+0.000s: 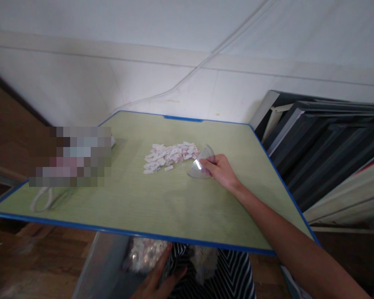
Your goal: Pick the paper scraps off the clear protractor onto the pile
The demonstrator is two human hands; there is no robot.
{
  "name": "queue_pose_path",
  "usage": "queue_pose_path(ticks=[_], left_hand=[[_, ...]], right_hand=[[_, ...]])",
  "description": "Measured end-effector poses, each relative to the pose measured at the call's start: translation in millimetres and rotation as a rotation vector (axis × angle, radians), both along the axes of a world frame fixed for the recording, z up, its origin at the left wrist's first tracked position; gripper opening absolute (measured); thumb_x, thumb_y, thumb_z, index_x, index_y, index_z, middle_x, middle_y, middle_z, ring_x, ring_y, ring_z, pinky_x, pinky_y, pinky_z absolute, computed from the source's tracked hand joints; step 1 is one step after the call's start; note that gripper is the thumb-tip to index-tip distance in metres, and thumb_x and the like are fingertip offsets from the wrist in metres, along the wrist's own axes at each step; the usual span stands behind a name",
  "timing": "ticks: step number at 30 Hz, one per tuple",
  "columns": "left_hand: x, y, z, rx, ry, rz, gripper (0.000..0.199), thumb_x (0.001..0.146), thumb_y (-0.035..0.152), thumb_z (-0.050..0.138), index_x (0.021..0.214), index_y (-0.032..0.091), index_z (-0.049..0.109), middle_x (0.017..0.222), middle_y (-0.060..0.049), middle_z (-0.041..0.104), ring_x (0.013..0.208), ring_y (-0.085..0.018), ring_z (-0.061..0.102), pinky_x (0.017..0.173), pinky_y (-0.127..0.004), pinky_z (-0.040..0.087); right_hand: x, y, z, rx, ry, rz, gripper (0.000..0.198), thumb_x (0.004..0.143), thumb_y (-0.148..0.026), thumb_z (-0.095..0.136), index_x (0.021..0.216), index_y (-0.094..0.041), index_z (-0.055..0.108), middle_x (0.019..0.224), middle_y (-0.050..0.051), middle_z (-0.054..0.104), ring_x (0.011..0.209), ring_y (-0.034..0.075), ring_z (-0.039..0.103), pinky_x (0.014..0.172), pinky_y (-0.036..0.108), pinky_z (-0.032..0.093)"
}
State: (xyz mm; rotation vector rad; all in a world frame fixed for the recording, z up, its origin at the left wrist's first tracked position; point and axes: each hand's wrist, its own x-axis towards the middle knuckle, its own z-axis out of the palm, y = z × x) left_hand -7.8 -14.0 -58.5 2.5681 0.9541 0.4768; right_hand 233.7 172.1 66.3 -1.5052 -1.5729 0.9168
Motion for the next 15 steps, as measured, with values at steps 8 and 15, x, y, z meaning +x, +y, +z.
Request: queue_pose_path(ticks=[8,15], left_hand=[[-1,0,-2.6,-0.001,0.057,-0.044,0.058,0.077,0.001,0.058,0.13,0.019,0.045,0.134,-0.02,0.036,0.114,-0.033,0.041,0.085,-0.035,0.044],[-2,0,-3.2,0.01,0.023,-0.026,0.054,0.08,0.003,0.057,0.129,0.019,0.045,0.133,-0.02,0.038,0.116,-0.031,0.041,0.085,-0.033,0.044]], right_hand=[[-32,-26,3,-0.03,-0.025,0.363,0.051,0.073,-0.06,0.049,0.051,-0.014,0.052,0.047,0.0,0.047,0.044,0.008,0.042,0.042,0.021,0.031],[-23,-15,0,0.029,0.06,0.152,0.049,0.072,-0.06,0.05,0.057,-0.013,0.057,0.046,-0.001,0.045,0.041,0.007,0.038,0.039,0.02,0.028]])
